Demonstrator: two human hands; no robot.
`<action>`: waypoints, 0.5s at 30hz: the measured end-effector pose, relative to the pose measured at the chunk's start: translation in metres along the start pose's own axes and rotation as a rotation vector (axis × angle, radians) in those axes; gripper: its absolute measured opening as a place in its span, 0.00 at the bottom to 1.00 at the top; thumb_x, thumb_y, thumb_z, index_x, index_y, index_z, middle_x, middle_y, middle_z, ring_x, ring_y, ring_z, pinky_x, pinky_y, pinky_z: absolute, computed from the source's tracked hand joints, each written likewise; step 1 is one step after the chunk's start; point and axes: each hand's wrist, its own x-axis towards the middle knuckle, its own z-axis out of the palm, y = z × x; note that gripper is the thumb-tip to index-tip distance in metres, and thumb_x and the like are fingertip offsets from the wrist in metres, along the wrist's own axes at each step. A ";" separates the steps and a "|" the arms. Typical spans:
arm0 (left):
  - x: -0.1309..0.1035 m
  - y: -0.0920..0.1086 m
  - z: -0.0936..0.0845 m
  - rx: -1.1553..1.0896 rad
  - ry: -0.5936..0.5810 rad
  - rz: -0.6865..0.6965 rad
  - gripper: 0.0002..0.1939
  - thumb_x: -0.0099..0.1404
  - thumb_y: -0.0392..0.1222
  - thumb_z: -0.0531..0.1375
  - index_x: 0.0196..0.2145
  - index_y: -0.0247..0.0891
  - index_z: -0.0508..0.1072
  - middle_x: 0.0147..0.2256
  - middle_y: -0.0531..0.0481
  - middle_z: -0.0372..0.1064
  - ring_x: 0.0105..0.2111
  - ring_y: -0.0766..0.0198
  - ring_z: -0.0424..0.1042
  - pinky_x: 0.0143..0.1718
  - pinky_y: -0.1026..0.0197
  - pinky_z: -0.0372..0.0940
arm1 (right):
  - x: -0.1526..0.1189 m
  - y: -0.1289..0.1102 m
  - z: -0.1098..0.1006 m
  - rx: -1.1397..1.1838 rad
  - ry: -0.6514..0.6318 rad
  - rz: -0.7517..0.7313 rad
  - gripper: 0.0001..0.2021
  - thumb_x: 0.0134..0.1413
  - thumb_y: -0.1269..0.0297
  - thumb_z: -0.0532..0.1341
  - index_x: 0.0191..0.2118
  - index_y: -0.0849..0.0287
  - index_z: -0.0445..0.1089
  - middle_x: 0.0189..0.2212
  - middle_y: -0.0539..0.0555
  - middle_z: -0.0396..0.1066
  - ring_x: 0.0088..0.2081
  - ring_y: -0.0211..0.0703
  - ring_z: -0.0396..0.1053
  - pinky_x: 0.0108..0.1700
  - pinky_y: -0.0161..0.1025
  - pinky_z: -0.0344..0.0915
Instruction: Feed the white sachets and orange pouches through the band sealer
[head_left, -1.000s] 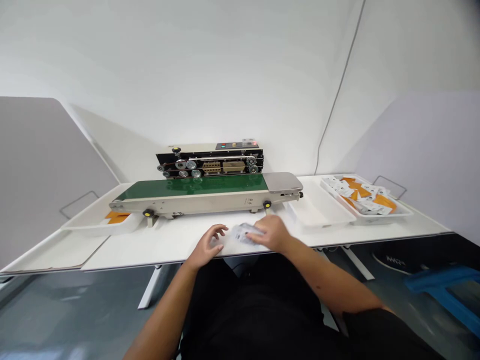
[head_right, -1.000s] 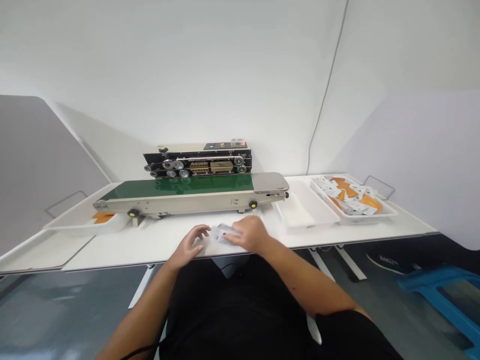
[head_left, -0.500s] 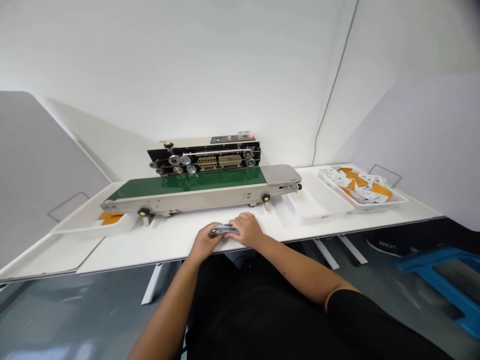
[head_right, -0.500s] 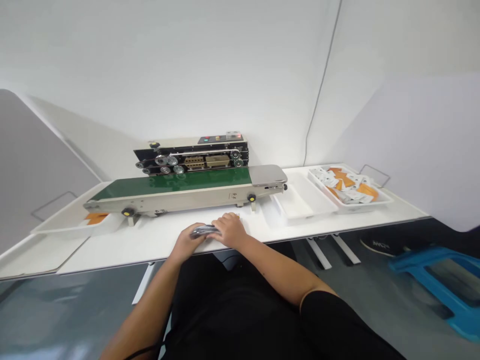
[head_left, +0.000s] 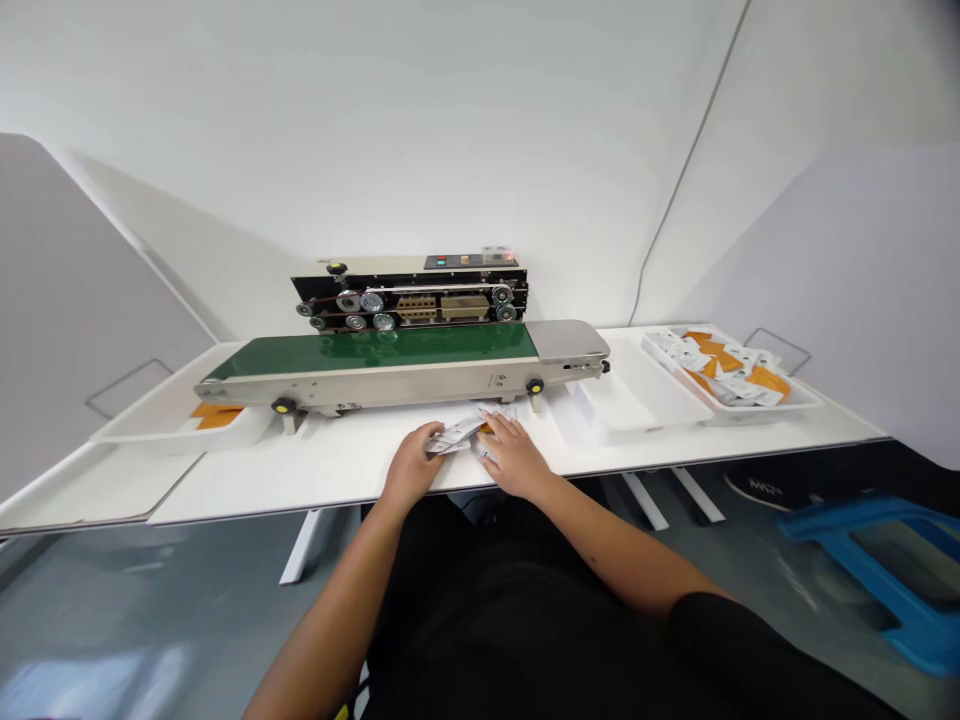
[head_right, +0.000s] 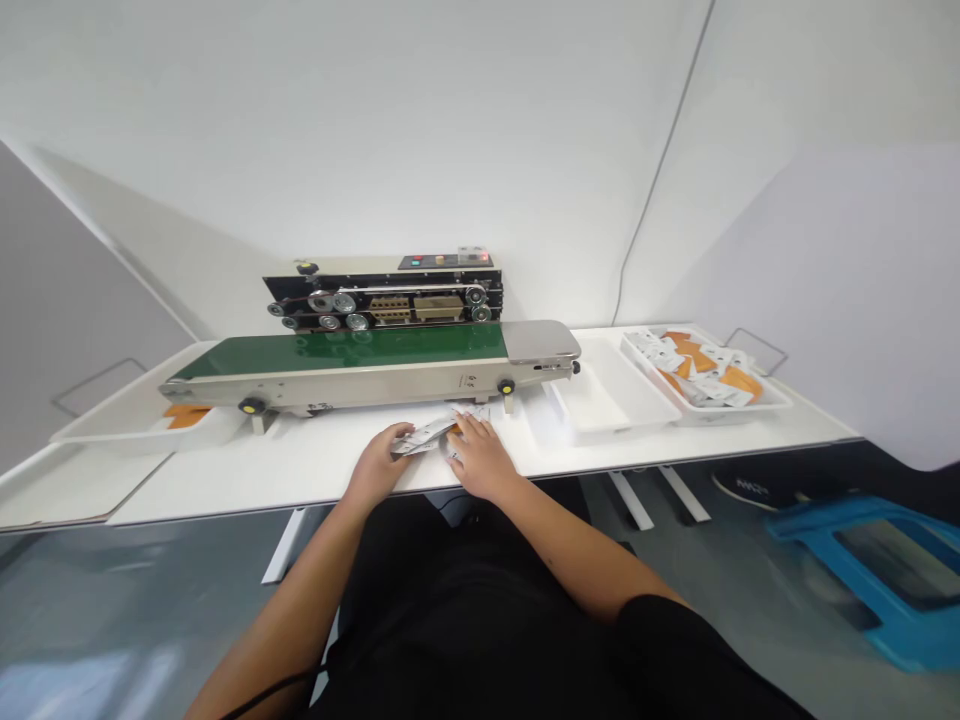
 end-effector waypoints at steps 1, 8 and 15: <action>0.000 -0.001 0.001 0.020 -0.002 0.023 0.23 0.60 0.34 0.62 0.54 0.41 0.71 0.53 0.43 0.73 0.54 0.50 0.71 0.58 0.49 0.64 | 0.001 0.001 0.002 0.004 -0.019 -0.001 0.19 0.65 0.60 0.58 0.59 0.57 0.67 0.70 0.63 0.51 0.71 0.60 0.48 0.68 0.64 0.48; 0.000 -0.002 0.003 0.096 -0.023 0.157 0.25 0.60 0.31 0.62 0.55 0.40 0.72 0.55 0.42 0.72 0.57 0.48 0.68 0.62 0.45 0.62 | -0.002 -0.002 -0.008 0.082 0.137 -0.060 0.19 0.68 0.64 0.53 0.61 0.57 0.67 0.63 0.61 0.64 0.66 0.56 0.58 0.66 0.60 0.54; -0.002 -0.003 0.004 0.113 -0.040 0.144 0.25 0.58 0.29 0.61 0.53 0.42 0.74 0.55 0.43 0.72 0.57 0.48 0.68 0.62 0.44 0.61 | -0.011 0.073 -0.103 0.098 0.879 0.035 0.18 0.63 0.66 0.54 0.56 0.57 0.67 0.50 0.62 0.72 0.55 0.55 0.68 0.60 0.55 0.63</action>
